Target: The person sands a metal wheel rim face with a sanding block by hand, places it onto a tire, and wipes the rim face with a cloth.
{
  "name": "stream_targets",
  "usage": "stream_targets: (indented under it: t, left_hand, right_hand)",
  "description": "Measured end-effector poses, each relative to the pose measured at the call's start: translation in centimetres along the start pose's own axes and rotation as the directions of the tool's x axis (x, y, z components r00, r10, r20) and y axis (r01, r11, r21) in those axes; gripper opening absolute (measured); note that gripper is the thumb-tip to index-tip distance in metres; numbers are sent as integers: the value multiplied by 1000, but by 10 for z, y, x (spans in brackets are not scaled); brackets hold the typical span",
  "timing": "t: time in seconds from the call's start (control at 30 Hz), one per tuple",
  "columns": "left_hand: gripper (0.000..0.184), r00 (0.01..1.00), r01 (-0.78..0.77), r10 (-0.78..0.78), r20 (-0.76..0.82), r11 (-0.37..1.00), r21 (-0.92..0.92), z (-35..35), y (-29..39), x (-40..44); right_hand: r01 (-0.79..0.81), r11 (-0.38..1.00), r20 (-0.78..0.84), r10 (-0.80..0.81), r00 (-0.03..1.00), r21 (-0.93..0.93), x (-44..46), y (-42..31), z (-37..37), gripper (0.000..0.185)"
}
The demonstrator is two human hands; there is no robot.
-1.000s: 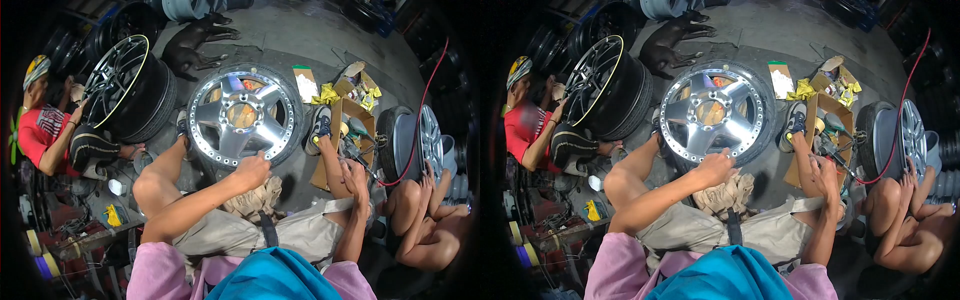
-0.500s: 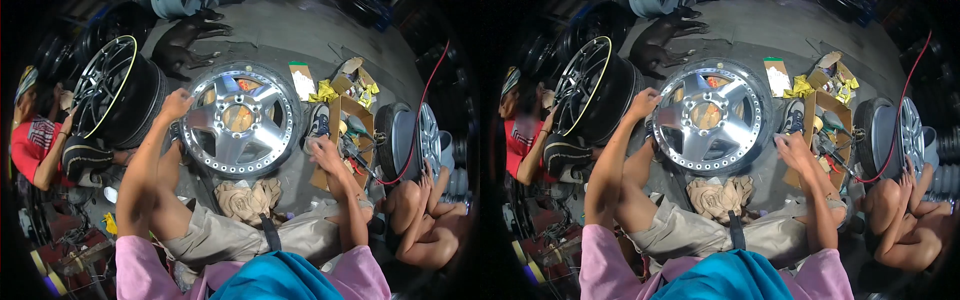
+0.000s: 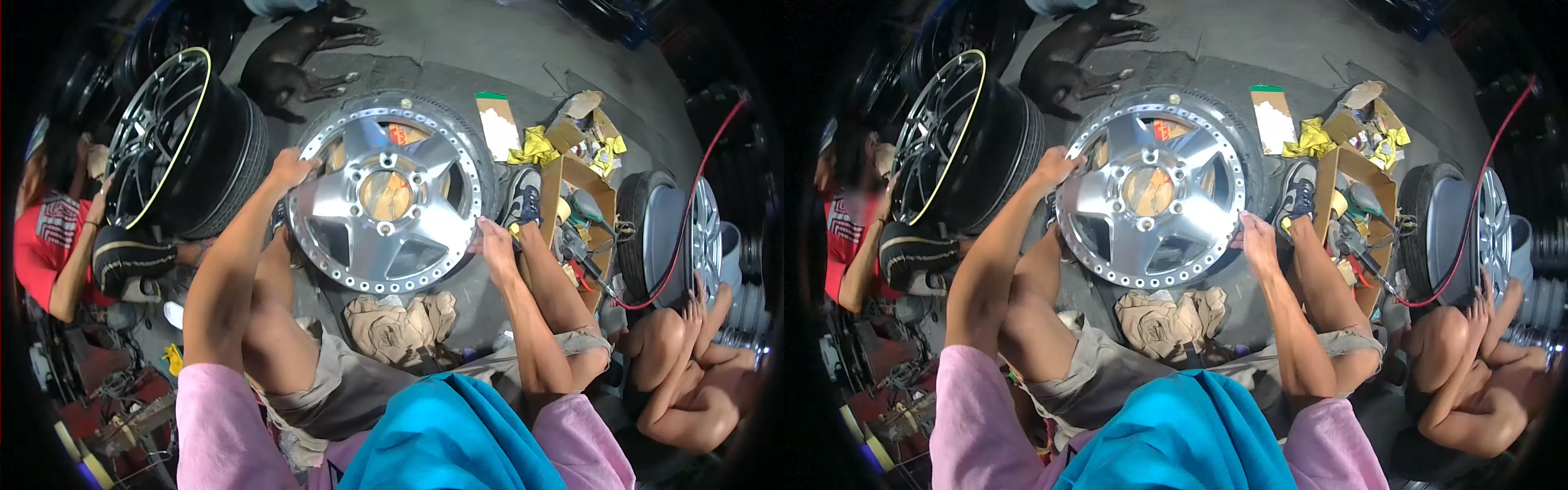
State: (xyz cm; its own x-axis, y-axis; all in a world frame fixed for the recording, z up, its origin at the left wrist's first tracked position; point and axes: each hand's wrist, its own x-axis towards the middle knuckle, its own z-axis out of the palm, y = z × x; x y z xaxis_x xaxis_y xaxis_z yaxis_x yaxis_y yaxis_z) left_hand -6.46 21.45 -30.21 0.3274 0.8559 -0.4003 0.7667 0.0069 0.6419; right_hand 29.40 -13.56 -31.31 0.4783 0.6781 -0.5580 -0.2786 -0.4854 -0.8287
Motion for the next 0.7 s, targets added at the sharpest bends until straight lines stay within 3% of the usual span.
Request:
stream_targets:
  t: [0.03, 0.1, 0.17, 0.3, 0.37, 0.47, 0.53, 0.57, 0.63, 0.7]
  left_hand:
    - [39, 1000, -17, 17, -1, 1000, 10, -1, 13, -14]
    - [33, 999, -3, -5, -34, 972, -237, -10, 28, -50]
    - [32, 993, -97, 68, -93, 934, -344, -15, 38, -68]
    - [32, 952, -270, 207, -227, 915, -300, -48, 82, -106]
    - [28, 906, -379, 242, -346, 830, -410, -66, 122, -134]
    - [25, 821, -508, 290, -491, 762, -401, -96, 163, -167]
    - [24, 757, -598, 347, -553, 709, -374, -107, 188, -197]
    - [20, 703, -625, 403, -586, 743, -240, -109, 200, -215]
    - [21, 601, -703, 562, -568, 710, -41, -99, 213, -237]
    - [30, 566, -721, 656, -499, 687, 86, -74, 214, -237]
  right_hand:
    - [46, 999, 8, -46, 999, -13, 1, 5, 0, 43]
    - [84, 996, -1, -85, 996, -23, -1, 9, 0, 42]
    - [111, 993, -13, -111, 994, -37, -10, 5, 1, 42]
    - [249, 965, -3, -250, 968, -85, 1, -9, -1, 39]
    - [266, 960, 32, -264, 964, -92, 4, -31, 6, 41]
    - [352, 934, 67, -355, 932, 53, -2, -71, 28, 46]
    - [388, 916, 94, -397, 913, 100, 8, -84, 39, 47]
    - [409, 901, 125, -427, 896, 144, 11, -86, 42, 48]
    - [431, 901, 149, -433, 889, 44, 8, -88, 37, 53]
    - [374, 927, 93, -376, 922, 38, 17, -72, 18, 54]
